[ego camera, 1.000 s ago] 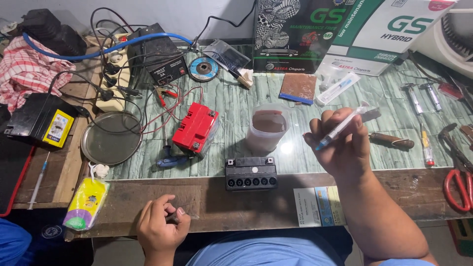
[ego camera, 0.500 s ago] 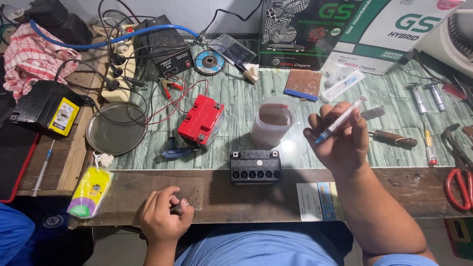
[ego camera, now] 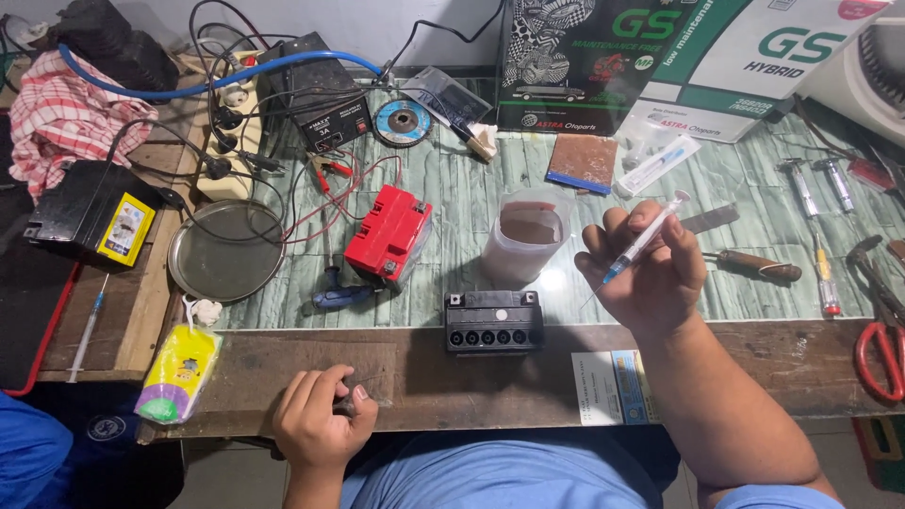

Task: Filling individual cells of a lead-acid battery with electrolyte using a syringe.

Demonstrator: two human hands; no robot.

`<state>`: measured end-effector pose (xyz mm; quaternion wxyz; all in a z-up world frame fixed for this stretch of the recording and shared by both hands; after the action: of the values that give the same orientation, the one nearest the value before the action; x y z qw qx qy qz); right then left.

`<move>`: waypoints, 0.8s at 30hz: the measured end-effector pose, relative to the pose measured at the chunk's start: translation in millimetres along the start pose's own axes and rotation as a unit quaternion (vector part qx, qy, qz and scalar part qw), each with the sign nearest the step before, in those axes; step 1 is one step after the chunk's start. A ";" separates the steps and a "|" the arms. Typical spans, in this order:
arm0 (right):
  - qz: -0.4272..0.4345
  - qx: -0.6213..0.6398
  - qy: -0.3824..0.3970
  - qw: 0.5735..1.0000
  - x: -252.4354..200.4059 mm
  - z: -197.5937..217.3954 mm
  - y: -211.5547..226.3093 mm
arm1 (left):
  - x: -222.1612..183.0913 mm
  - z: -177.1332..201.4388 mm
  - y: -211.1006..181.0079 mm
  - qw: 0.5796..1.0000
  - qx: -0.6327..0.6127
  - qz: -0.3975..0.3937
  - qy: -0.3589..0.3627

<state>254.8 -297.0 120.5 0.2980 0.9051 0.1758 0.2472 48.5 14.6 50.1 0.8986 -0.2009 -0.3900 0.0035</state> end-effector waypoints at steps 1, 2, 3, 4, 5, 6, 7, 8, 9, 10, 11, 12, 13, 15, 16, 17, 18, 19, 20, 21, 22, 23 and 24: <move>-0.002 0.001 0.001 1.000 0.7 -1.0 0.3 | -0.1 -0.8 0.7 1.000 -0.001 0.004 0.005; -0.004 0.002 0.003 1.000 1.2 -2.2 0.6 | -0.1 -1.4 1.4 1.000 -0.001 0.009 0.009; -0.004 0.002 0.004 1.000 1.2 -1.8 0.7 | 0.4 -0.9 0.9 1.000 0.000 0.009 0.008; -0.005 0.004 0.008 1.000 1.2 -1.4 0.5 | 0.9 -0.8 0.1 1.000 -0.002 0.006 0.009; -0.005 0.006 0.010 1.000 0.1 -0.8 0.4 | 1.1 -0.9 -0.8 1.000 -0.005 0.004 0.011; -0.005 0.007 0.010 1.000 0.3 -1.7 -0.6 | 0.8 -0.6 -0.1 1.000 -0.004 0.003 0.011; -0.005 0.003 0.001 1.000 0.0 -1.1 -0.7 | 0.5 -1.0 0.1 1.000 -0.005 0.005 0.010; -0.005 -0.001 -0.008 1.000 -0.4 -0.6 -0.8 | 0.2 -1.3 0.4 1.000 -0.005 0.006 0.008; -0.005 -0.001 -0.008 1.000 -0.2 0.2 -1.5 | -0.5 -2.2 0.9 1.000 -0.005 0.006 0.008; -0.005 0.006 -0.016 1.000 0.1 1.8 -2.2 | -1.1 -3.5 2.1 1.000 0.000 0.011 0.014; -0.005 0.014 -0.023 1.000 0.7 3.4 -3.5 | -1.3 -4.4 3.8 1.000 0.004 0.015 0.020; -0.005 0.015 -0.023 1.000 -1.0 5.2 -5.0 | -0.5 -2.8 2.5 1.000 0.006 0.015 0.020; -0.017 0.028 -0.036 0.999 -1.5 8.7 -7.7 | 0.9 -2.5 1.7 1.000 0.005 0.017 0.022; -0.026 0.038 -0.049 0.998 -2.9 15.9 -10.6 | 0.1 -2.3 0.9 1.000 0.002 0.018 0.024; -0.035 0.050 -0.048 0.997 -3.8 19.6 -12.3 | -2.5 -6.0 4.4 0.998 0.010 0.041 0.047; -0.043 0.063 -0.046 0.996 -4.4 23.4 -14.1 | -4.7 -10.0 8.6 0.995 0.019 0.062 0.069; -0.040 0.061 -0.046 0.996 -0.9 25.2 -10.6 | -2.1 -12.8 9.4 0.996 0.016 0.059 0.069; -0.043 0.058 -0.060 0.996 -0.9 28.3 -10.3 | -4.0 -15.5 12.0 0.992 0.028 0.075 0.093; -0.047 0.054 -0.073 0.995 -1.2 31.6 -10.2 | -6.6 -18.2 14.9 0.988 0.040 0.091 0.118; -0.047 0.055 -0.075 0.995 -2.6 34.4 -9.8 | -7.5 -18.2 14.8 0.988 0.040 0.090 0.120; -0.051 0.054 -0.086 0.994 -4.6 38.1 -9.7 | -9.3 -19.7 16.3 0.984 0.045 0.102 0.136; -0.053 0.051 -0.095 0.993 -4.8 41.8 -8.1 | -9.1 -22.6 18.0 0.981 0.050 0.112 0.151; -0.050 0.051 -0.094 0.993 0.0 41.7 -8.3 | -6.3 -23.4 19.6 0.981 0.050 0.110 0.150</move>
<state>276.4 -309.5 86.1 0.2792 0.9282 0.2047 0.1365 63.4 23.1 24.1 0.9498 -0.1960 -0.2260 0.0912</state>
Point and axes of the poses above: each hand's wrist, its own x-axis towards the middle knuckle, its own z-axis out of the back of the hand, y = z × x, the point moved 7 cm from there along x, towards the middle knuckle, and after that the axes turned 1 degree about -x, right-handed, at the moved point
